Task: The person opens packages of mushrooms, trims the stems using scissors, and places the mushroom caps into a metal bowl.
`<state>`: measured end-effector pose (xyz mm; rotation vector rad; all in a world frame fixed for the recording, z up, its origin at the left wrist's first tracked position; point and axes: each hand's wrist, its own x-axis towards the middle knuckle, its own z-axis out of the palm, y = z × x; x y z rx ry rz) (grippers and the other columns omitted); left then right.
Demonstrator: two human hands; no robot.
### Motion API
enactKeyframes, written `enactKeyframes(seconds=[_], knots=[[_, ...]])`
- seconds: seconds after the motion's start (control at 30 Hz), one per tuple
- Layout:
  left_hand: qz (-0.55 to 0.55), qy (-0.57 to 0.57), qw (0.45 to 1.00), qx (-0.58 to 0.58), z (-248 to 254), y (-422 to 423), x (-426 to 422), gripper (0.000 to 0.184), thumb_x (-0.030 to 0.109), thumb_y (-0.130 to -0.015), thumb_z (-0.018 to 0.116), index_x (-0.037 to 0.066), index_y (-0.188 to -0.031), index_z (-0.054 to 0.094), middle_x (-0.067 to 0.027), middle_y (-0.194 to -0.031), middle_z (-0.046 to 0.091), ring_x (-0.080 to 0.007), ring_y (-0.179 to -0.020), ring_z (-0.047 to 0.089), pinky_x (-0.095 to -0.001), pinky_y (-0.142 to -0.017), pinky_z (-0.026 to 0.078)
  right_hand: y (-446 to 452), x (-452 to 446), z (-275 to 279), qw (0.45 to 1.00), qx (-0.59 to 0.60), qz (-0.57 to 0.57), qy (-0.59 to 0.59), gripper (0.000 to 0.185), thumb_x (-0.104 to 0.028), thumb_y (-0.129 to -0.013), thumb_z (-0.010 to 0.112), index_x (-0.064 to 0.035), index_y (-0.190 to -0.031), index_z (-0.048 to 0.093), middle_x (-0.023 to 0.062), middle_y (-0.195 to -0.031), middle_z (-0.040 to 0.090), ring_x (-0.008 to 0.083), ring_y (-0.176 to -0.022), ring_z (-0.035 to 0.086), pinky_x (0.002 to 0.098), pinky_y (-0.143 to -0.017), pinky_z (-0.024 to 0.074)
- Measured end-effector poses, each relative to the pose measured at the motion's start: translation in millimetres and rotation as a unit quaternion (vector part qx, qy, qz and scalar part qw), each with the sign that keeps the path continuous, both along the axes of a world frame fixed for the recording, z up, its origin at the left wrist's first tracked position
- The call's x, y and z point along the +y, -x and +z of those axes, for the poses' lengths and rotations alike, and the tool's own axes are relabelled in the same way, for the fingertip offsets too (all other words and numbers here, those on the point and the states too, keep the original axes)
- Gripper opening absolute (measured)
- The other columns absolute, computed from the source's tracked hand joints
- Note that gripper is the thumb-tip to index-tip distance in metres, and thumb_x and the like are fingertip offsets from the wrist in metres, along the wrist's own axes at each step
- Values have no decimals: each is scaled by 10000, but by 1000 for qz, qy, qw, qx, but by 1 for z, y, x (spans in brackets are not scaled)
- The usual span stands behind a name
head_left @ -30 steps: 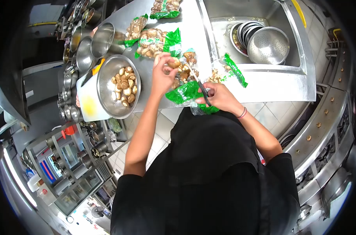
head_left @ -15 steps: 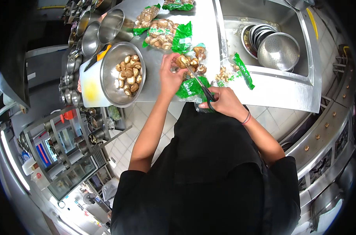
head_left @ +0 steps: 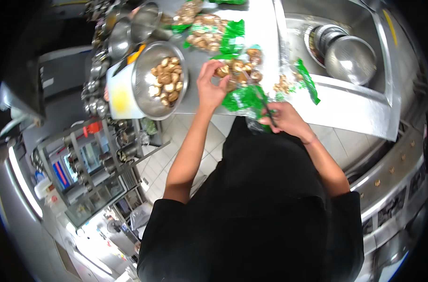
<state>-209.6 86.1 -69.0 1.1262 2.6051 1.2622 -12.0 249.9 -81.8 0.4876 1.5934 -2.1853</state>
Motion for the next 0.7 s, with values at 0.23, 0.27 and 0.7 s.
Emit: enactKeyframes(seconds=[0.23, 0.27, 0.7], knots=[[68, -7, 997, -39, 3, 24, -26, 281, -88, -695, 604, 41, -940, 649, -115, -1035, 525, -228, -855, 587, -285, -720, 497, -2, 9, 14, 994, 63, -73, -54, 339, -188, -817, 763, -10, -1042, 583, -27, -649, 538, 36, -598, 461, 217, -530, 344], [76, -2, 996, -57, 3, 20, -22, 260, -101, -685, 602, 28, -904, 658, -116, -973, 523, -248, -862, 583, -311, -710, 494, 1, 12, 17, 993, 69, -86, -42, 340, -174, -821, 753, -9, -1057, 573, -27, -660, 542, 36, -613, 455, 216, -549, 346], [-22, 244, 969, 10, 4, 18, 35, 213, 202, -768, 764, 11, -724, 681, -139, -816, 588, -357, -743, 584, -429, -688, 476, -14, 36, 17, 978, 28, -136, -159, 336, -154, -816, 770, -36, -1060, 573, -57, -623, 513, 26, -601, 395, 214, -547, 301]])
